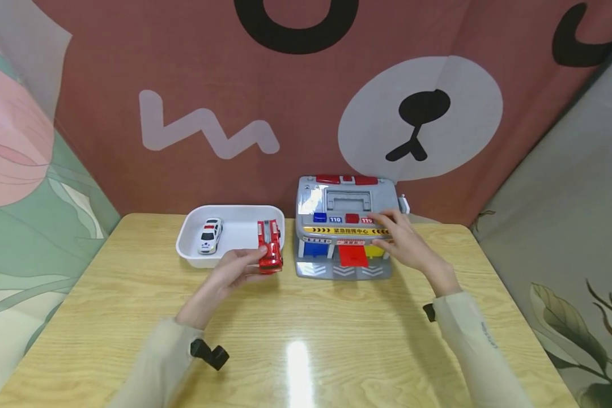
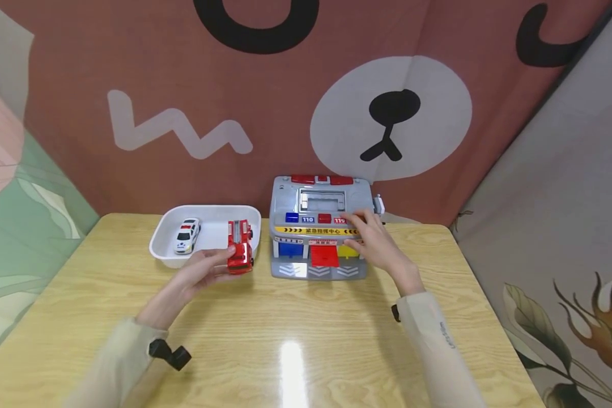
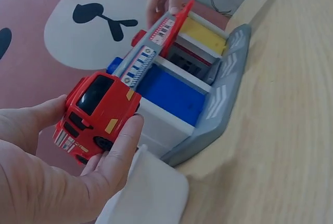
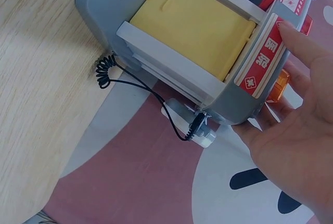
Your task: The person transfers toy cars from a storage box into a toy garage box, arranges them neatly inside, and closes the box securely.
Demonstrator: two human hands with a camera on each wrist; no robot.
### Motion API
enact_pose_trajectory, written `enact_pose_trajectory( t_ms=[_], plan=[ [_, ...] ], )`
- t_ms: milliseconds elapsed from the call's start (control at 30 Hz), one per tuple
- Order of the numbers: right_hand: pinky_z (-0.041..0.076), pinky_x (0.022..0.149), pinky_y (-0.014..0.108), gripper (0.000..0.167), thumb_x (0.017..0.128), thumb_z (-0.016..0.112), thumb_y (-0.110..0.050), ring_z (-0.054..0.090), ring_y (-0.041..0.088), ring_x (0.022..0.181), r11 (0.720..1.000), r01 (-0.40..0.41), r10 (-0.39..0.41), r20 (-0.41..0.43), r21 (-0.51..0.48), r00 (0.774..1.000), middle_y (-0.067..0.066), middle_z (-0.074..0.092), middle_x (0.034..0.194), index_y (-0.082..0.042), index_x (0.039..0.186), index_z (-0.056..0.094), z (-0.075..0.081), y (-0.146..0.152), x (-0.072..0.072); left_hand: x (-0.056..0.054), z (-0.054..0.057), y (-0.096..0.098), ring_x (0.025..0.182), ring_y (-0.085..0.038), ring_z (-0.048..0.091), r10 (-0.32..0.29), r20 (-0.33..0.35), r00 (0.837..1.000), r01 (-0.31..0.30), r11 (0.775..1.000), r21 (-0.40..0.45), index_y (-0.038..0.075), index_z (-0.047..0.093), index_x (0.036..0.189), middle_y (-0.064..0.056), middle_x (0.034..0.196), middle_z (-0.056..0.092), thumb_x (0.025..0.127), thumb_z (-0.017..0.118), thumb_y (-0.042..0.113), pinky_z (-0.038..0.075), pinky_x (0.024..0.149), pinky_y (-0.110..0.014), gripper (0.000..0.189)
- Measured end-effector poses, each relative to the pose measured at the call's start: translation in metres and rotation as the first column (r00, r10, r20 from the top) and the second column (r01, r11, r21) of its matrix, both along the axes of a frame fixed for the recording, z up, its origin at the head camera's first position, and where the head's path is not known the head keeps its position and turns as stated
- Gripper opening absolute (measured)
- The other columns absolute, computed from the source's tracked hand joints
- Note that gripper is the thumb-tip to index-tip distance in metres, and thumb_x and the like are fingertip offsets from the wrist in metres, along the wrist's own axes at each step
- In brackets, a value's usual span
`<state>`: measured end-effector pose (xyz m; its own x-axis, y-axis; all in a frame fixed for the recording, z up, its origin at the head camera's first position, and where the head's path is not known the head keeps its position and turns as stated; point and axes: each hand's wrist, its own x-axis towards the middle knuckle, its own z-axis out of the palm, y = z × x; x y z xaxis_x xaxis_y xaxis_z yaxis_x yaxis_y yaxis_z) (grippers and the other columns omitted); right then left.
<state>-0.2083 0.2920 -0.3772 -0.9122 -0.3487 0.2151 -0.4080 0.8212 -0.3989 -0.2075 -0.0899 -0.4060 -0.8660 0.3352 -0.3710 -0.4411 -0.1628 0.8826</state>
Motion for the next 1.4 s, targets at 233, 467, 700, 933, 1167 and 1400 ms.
enact_pose_trajectory(
  t_ms=[233,467,700,933,1167,1400],
  plan=[
    [0.049,0.088,0.05,0.061,0.089,0.071,-0.015,0.036,0.035,0.117,1.0,0.002,-0.002,0.016,0.005,1.0,0.02,0.036,0.135,-0.007,0.143,0.044,0.0,0.001,-0.001,0.011,-0.009,0.006,0.093,-0.028,0.069,-0.02,-0.032,0.999,0.019,1.0,-0.012,-0.016,0.044,0.129,-0.023,0.111,0.066,0.096,0.062,0.018,0.049,0.091,-0.045,0.051],
    [0.05,0.088,0.049,0.061,0.089,0.07,-0.015,0.035,0.035,0.117,1.0,0.001,-0.002,0.026,0.005,1.0,0.02,0.036,0.135,-0.007,0.143,0.043,0.0,0.001,-0.001,0.025,-0.011,0.015,0.094,-0.027,0.068,-0.016,-0.03,0.999,0.014,0.998,-0.056,-0.013,0.048,0.128,-0.021,0.112,0.064,0.094,0.064,0.018,0.048,0.092,-0.046,0.049],
    [0.051,0.087,0.05,0.06,0.089,0.07,-0.013,0.035,0.036,0.117,1.0,0.006,-0.005,0.025,-0.02,1.0,0.02,0.036,0.135,-0.006,0.143,0.044,0.0,0.004,0.001,0.035,-0.017,0.019,0.095,-0.027,0.067,-0.08,-0.036,0.996,0.08,0.997,-0.014,-0.016,0.048,0.127,-0.023,0.112,0.065,0.095,0.064,0.016,0.049,0.091,-0.047,0.048],
    [0.05,0.088,0.05,0.061,0.089,0.07,-0.013,0.035,0.036,0.116,1.0,-0.002,0.003,0.021,-0.021,1.0,0.021,0.036,0.133,-0.005,0.143,0.043,0.001,0.005,0.002,0.04,-0.027,0.028,0.097,-0.03,0.066,-0.132,-0.033,0.991,0.132,0.991,0.011,-0.018,0.046,0.127,-0.025,0.111,0.063,0.095,0.063,0.016,0.049,0.092,-0.048,0.05],
    [0.05,0.088,0.05,0.06,0.089,0.07,-0.012,0.034,0.036,0.117,1.0,-0.007,0.007,0.027,-0.017,1.0,0.021,0.036,0.134,-0.006,0.143,0.044,0.001,0.004,-0.001,0.037,-0.041,0.045,0.101,-0.032,0.064,-0.137,0.03,0.99,0.136,0.991,0.015,-0.016,0.045,0.129,-0.027,0.117,0.06,0.094,0.066,0.019,0.049,0.093,-0.047,0.054],
    [0.05,0.088,0.05,0.061,0.089,0.071,-0.014,0.035,0.035,0.116,1.0,-0.012,0.012,0.02,0.003,1.0,0.02,0.036,0.133,-0.006,0.143,0.044,0.002,0.0,-0.002,0.032,-0.052,0.057,0.104,-0.036,0.064,-0.178,0.079,0.981,0.169,0.979,0.112,-0.017,0.045,0.128,-0.029,0.116,0.061,0.095,0.063,0.016,0.049,0.093,-0.046,0.05]
  ],
)
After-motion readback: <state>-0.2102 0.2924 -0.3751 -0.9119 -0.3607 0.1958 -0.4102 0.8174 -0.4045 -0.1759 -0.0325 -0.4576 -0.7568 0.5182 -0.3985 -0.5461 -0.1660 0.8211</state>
